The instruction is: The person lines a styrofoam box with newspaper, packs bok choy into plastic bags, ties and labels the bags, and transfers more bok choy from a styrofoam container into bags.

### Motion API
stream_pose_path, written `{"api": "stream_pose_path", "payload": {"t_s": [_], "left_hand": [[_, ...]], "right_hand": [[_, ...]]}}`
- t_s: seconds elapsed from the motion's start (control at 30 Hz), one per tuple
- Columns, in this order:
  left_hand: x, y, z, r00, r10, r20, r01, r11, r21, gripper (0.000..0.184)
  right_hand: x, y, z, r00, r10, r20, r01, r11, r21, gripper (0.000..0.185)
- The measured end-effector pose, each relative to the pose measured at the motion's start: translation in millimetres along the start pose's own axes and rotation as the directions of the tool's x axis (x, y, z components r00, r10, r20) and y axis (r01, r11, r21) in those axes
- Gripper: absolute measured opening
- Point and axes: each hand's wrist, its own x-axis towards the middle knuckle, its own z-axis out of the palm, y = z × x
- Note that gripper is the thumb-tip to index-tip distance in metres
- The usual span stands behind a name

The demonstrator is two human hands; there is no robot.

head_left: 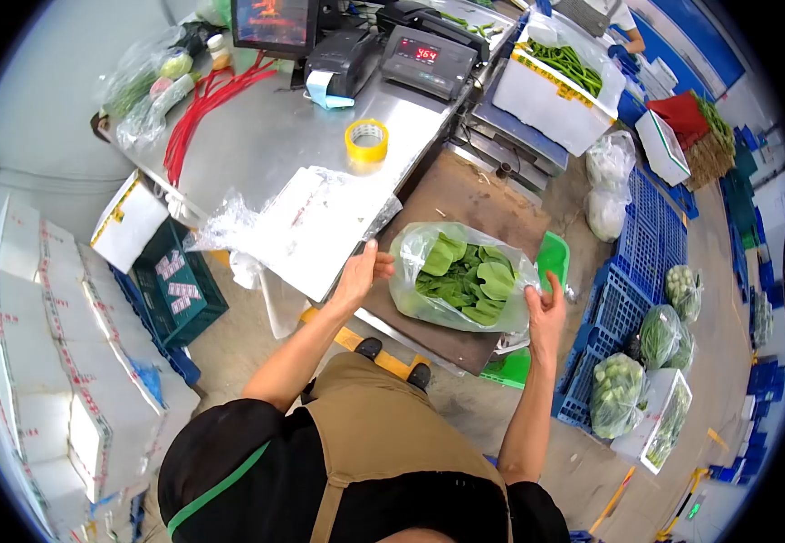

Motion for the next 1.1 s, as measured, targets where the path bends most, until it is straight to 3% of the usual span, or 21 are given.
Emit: {"api": "stream_pose_path", "payload": {"t_s": [0.07, 0.17, 0.2, 0.27, 0.3, 0.37, 0.4, 0.43, 0.5, 0.6, 0.73, 0.8, 0.9, 0.97, 1.0, 1.03, 1.1], "left_hand": [[-6, -6, -4, 0.995, 0.087, -0.053, -0.087, 0.996, 0.017, 0.06], [-24, 4, -2, 0.981, 0.19, -0.023, -0.184, 0.97, 0.159, 0.049], [-32, 11, 3, 0.978, 0.202, 0.054, -0.209, 0.955, 0.212, 0.046], [-49, 20, 13, 0.956, 0.189, 0.226, -0.251, 0.922, 0.293, 0.045], [-43, 5, 12, 0.922, 0.225, 0.316, -0.314, 0.912, 0.266, 0.045], [-62, 16, 38, 0.909, 0.163, 0.383, -0.275, 0.926, 0.26, 0.045], [-68, 10, 46, 0.912, 0.084, 0.402, -0.19, 0.954, 0.231, 0.045], [-74, 1, 53, 0.912, -0.001, 0.41, -0.099, 0.97, 0.223, 0.044], [-84, -17, 54, 0.855, -0.043, 0.518, -0.073, 0.977, 0.202, 0.043], [-125, -44, 76, 0.742, -0.203, 0.638, -0.074, 0.922, 0.38, 0.044], [-197, -78, 110, 0.492, -0.399, 0.774, -0.209, 0.809, 0.55, 0.044], [-233, -107, 124, 0.418, -0.424, 0.803, -0.323, 0.757, 0.568, 0.043], [-315, -149, 140, 0.339, -0.51, 0.791, -0.384, 0.692, 0.611, 0.04], [-366, -185, 143, 0.299, -0.597, 0.745, -0.421, 0.618, 0.664, 0.039], [-392, -201, 145, 0.197, -0.617, 0.762, -0.513, 0.598, 0.616, 0.037], [-415, -223, 143, 0.189, -0.672, 0.716, -0.561, 0.525, 0.641, 0.036], [-482, -244, 146, 0.064, -0.786, 0.615, -0.667, 0.424, 0.612, 0.033]], "right_hand": [[-12, 1, 0, 0.987, -0.05, -0.154, 0.048, 0.999, -0.014, 0.052], [-48, 23, -16, 0.93, -0.034, -0.366, -0.012, 0.992, -0.123, 0.048], [-69, 37, -21, 0.919, -0.01, -0.394, -0.026, 0.996, -0.085, 0.045], [-132, 56, -24, 0.88, 0.044, -0.474, -0.174, 0.956, -0.235, 0.042], [-157, 62, -18, 0.861, 0.086, -0.501, -0.218, 0.953, -0.21, 0.041], [-207, 57, -11, 0.793, 0.236, -0.561, -0.391, 0.904, -0.172, 0.038], [-229, 86, -6, 0.771, 0.179, -0.61, -0.358, 0.915, -0.184, 0.039], [-253, 87, -4, 0.739, 0.237, -0.631, -0.404, 0.905, -0.133, 0.039], [-292, 110, 3, 0.691, 0.247, -0.679, -0.413, 0.906, -0.09, 0.038], [-381, 139, 0, 0.507, 0.33, -0.796, -0.48, 0.875, 0.058, 0.037], [-521, 162, -16, 0.082, 0.233, -0.969, -0.482, 0.861, 0.166, 0.033], [-601, 182, -21, -0.176, 0.182, -0.968, -0.5, 0.83, 0.247, 0.029], [-737, 236, -21, -0.488, 0.164, -0.857, -0.464, 0.784, 0.414, 0.027], [-826, 293, -13, -0.649, 0.25, -0.719, -0.43, 0.659, 0.618, 0.029], [-862, 315, -12, -0.712, 0.285, -0.642, -0.379, 0.614, 0.692, 0.032], [-895, 341, -14, -0.767, 0.319, -0.556, -0.315, 0.567, 0.761, 0.035], [-948, 384, -20, -0.844, 0.302, -0.444, -0.26, 0.493, 0.83, 0.038]]}}
